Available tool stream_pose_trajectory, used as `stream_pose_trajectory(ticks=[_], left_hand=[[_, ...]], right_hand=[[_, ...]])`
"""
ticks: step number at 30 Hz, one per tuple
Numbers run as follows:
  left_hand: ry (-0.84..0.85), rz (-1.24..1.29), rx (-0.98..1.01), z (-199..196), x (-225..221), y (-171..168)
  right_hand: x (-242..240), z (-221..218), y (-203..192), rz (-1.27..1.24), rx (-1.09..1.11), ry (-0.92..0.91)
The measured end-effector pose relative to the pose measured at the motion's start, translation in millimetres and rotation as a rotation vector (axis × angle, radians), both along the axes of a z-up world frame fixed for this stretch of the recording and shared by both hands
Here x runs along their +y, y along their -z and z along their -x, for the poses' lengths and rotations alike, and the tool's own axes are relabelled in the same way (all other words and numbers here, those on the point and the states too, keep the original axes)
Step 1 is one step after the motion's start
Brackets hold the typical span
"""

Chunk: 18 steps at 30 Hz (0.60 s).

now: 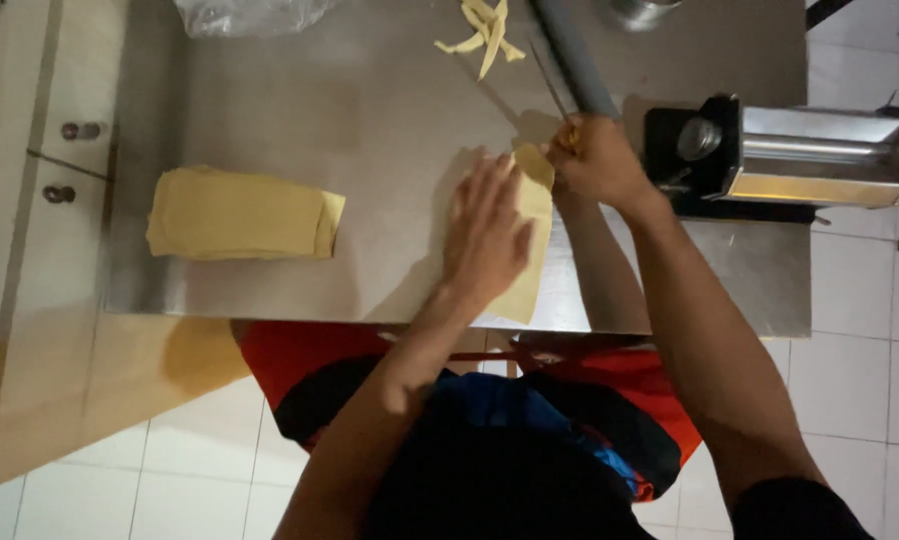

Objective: Trimming pasta dough sheets with scissors and a knife before rolling them out with a rolling pin on a metal workbench.

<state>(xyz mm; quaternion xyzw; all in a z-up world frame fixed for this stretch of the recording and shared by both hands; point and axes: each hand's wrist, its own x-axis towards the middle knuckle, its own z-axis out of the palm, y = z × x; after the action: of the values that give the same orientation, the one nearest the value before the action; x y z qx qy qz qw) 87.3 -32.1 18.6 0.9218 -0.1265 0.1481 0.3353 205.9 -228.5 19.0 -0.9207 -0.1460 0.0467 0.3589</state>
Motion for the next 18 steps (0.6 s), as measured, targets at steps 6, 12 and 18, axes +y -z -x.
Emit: stream_pose_trajectory(ticks=[6,12,18], left_hand=[[0.025,-0.371,0.203,16.9,-17.7,10.5],[-0.047,-0.39,0.127,16.7,-20.0,10.8],[-0.153,-0.301,-0.107,18.9,-19.8,18.3]], right_hand=[[8.4,16.3,-49.1,0.125,0.185,-0.124],[19.0,24.9,-96.6,0.143,0.279,-0.323],[23.2,13.4,-88.3,0.514,0.037,-0.356]])
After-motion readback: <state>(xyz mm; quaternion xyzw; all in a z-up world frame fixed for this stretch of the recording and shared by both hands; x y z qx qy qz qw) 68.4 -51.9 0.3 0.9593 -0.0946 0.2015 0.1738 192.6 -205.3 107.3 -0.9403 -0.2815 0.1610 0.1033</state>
